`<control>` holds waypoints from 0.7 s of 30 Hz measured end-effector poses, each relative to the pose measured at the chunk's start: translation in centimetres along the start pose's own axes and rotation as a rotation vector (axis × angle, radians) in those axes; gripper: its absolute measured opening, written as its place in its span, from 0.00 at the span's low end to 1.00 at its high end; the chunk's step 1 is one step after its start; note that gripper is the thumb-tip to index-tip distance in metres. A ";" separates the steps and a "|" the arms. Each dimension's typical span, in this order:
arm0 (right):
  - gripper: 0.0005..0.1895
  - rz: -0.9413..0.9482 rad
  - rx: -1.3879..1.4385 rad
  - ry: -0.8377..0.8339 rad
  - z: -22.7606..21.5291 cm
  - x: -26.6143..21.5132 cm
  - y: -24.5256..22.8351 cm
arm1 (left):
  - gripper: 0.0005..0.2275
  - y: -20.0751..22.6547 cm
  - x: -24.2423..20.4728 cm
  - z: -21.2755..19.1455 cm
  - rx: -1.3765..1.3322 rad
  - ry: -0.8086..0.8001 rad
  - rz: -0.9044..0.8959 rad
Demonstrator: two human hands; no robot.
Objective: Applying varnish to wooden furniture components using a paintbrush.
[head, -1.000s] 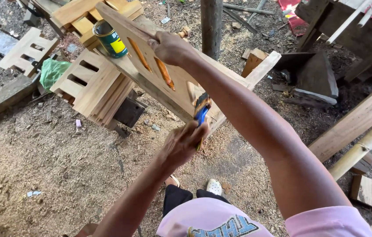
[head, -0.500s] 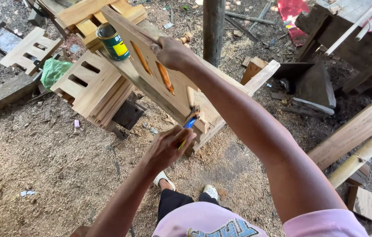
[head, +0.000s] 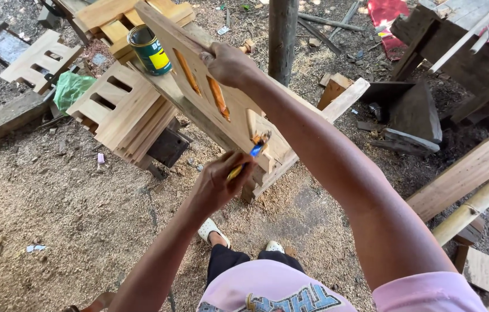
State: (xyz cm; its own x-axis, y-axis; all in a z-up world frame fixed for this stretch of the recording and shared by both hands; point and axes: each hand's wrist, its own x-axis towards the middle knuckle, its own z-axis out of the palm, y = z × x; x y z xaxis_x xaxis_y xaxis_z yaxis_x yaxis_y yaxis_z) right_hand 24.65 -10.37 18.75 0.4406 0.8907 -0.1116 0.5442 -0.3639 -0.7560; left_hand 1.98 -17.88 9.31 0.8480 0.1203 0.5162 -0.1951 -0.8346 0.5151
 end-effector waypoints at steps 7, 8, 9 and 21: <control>0.24 0.003 -0.068 0.026 0.2 -0.2 -0.6 | 0.04 1.7 -0.1 -1.0 -0.077 0.033 -0.044; 0.24 0.002 -0.065 0.025 0.3 -0.3 -0.5 | 0.04 1.5 -0.1 -0.8 -0.075 0.031 -0.046; 0.24 -0.013 -0.062 0.037 0.5 -0.3 -0.4 | 0.04 1.4 -0.2 -0.7 -0.064 0.053 -0.087; 0.22 0.038 -0.005 0.010 -0.2 -0.5 -0.8 | 0.05 0.1 -0.9 2.6 0.105 0.140 0.125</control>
State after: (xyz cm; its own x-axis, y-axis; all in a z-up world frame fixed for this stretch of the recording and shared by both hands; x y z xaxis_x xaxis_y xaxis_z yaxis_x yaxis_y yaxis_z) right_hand 24.16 -10.54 19.52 0.4681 0.8736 -0.1332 0.5307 -0.3984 -0.7481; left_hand 2.44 -19.42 7.11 0.7422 0.0793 0.6654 -0.2360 -0.8984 0.3703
